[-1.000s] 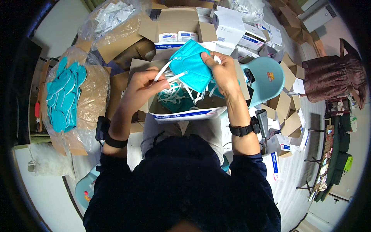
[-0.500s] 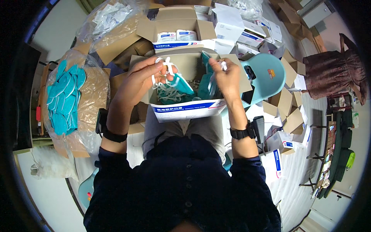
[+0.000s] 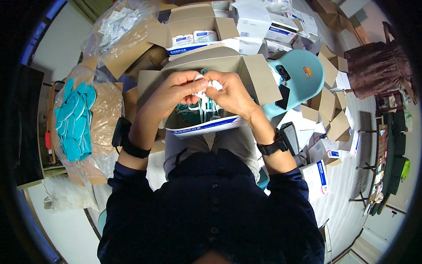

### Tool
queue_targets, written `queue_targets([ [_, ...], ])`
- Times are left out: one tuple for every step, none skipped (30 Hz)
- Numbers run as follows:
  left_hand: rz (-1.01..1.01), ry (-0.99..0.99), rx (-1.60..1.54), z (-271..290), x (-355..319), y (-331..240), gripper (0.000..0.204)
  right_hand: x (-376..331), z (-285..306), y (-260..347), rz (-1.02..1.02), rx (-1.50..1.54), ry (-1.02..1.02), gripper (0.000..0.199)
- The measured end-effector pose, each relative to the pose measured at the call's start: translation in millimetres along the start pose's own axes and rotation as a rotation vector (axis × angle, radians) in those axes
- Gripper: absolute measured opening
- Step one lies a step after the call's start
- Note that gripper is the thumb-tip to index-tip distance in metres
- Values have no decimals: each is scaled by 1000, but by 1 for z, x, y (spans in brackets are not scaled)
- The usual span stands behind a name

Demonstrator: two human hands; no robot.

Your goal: Sorting and packaging green face masks into cardboard boxes.

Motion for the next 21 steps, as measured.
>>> queue_targets([
  [-28,27,-2,-2,-1,1,23,-2,1,-1,-3,-3,-43,15],
  [-32,25,-19,-2,0,1,24,-4,3,-3,-7,-7,-87,12],
  [-36,24,-37,-3,1,2,26,-4,7,-11,-18,1,-138,12],
  [-39,17,-56,-2,1,4,28,-5,9,-12,-65,32,-173,13],
  [-42,42,-38,-3,3,7,28,-5,12,-11,-112,63,-208,14],
  [-44,68,-19,-4,4,9,28,-6,15,-11,-159,94,-243,14],
  [-49,96,0,-7,6,10,29,-4,17,-12,-149,129,-242,15],
  [-105,86,24,-10,7,9,30,-6,18,-12,-166,232,-295,15],
  [-160,76,48,-14,8,7,31,-6,17,-11,-182,335,-347,15],
  [-215,68,68,-18,9,6,32,-7,18,-9,-201,436,-399,15],
  [-200,85,99,-20,8,3,32,-10,22,-9,-293,385,-374,17],
  [-238,75,74,-22,11,6,32,-10,22,-10,-309,561,-368,17],
  [-277,62,51,-24,14,11,32,-9,21,-7,-321,738,-358,18],
  [-316,47,28,-25,17,15,31,-7,18,-1,-332,915,-346,19],
  [-310,8,35,-24,21,20,32,-6,19,0,-429,948,-464,17],
  [-260,19,-19,-28,23,20,32,-7,22,-5,-426,1063,-446,16],
  [-213,26,-68,-29,23,16,32,-5,28,-14,-416,1179,-422,15],
  [-165,32,-117,-31,24,14,32,-1,32,-19,-405,1295,-394,15],
  [-132,17,-150,-33,22,17,31,4,34,-20,-464,1236,-408,15],
  [-120,13,-200,-37,20,22,29,9,41,-27,-480,1179,-439,14],
  [-105,-15,-213,-37,18,24,29,16,49,-37,-496,1122,-469,14],
])
Point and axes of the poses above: each hand's wrist, its own x-axis towards the middle knuckle, its own z-axis out of the back of the hand, y = z × x, the point moved 5 cm from there along x, towards the middle knuckle
